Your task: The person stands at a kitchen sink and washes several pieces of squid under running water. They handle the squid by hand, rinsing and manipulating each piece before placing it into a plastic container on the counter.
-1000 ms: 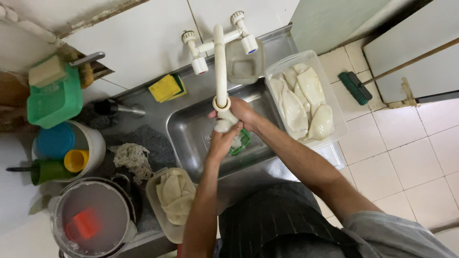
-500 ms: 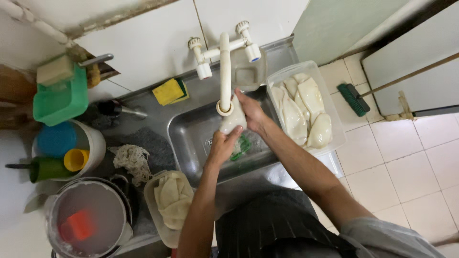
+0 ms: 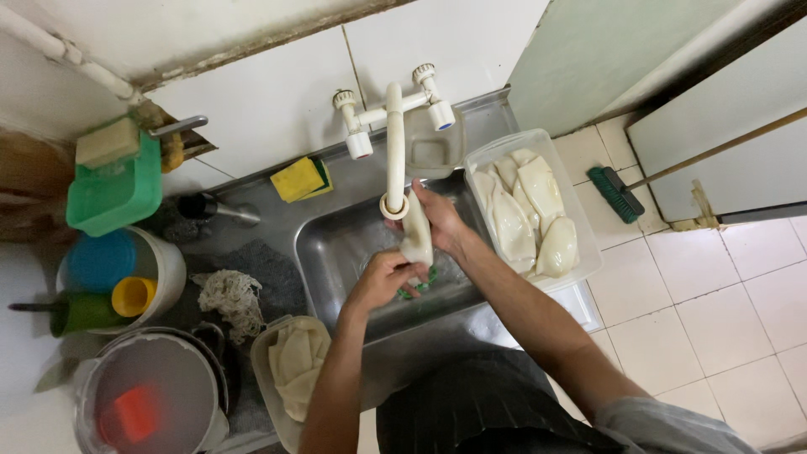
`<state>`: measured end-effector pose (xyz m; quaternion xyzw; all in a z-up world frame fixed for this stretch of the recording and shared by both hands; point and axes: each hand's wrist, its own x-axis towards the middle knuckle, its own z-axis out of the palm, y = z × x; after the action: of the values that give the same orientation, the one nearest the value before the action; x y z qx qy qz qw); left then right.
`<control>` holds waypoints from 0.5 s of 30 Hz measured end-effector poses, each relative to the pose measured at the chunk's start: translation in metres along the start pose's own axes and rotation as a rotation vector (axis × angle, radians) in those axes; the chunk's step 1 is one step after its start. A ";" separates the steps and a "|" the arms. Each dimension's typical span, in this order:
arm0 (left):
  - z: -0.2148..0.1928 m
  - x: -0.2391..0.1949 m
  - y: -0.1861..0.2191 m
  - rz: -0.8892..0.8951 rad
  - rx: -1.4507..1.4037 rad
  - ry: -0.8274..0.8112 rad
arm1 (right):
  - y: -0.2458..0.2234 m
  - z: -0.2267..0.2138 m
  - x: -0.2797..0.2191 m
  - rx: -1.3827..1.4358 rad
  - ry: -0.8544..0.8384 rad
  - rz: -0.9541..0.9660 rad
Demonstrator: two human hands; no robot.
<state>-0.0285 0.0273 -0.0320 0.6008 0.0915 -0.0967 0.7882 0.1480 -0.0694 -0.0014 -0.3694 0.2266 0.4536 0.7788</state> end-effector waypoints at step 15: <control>0.003 -0.045 0.079 0.342 0.435 0.084 | -0.011 -0.006 -0.023 -0.004 -0.013 -0.114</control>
<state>-0.0506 0.0468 0.0539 0.7660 -0.0016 0.0451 0.6413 0.1464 -0.0904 0.0150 -0.3803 0.1995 0.4114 0.8039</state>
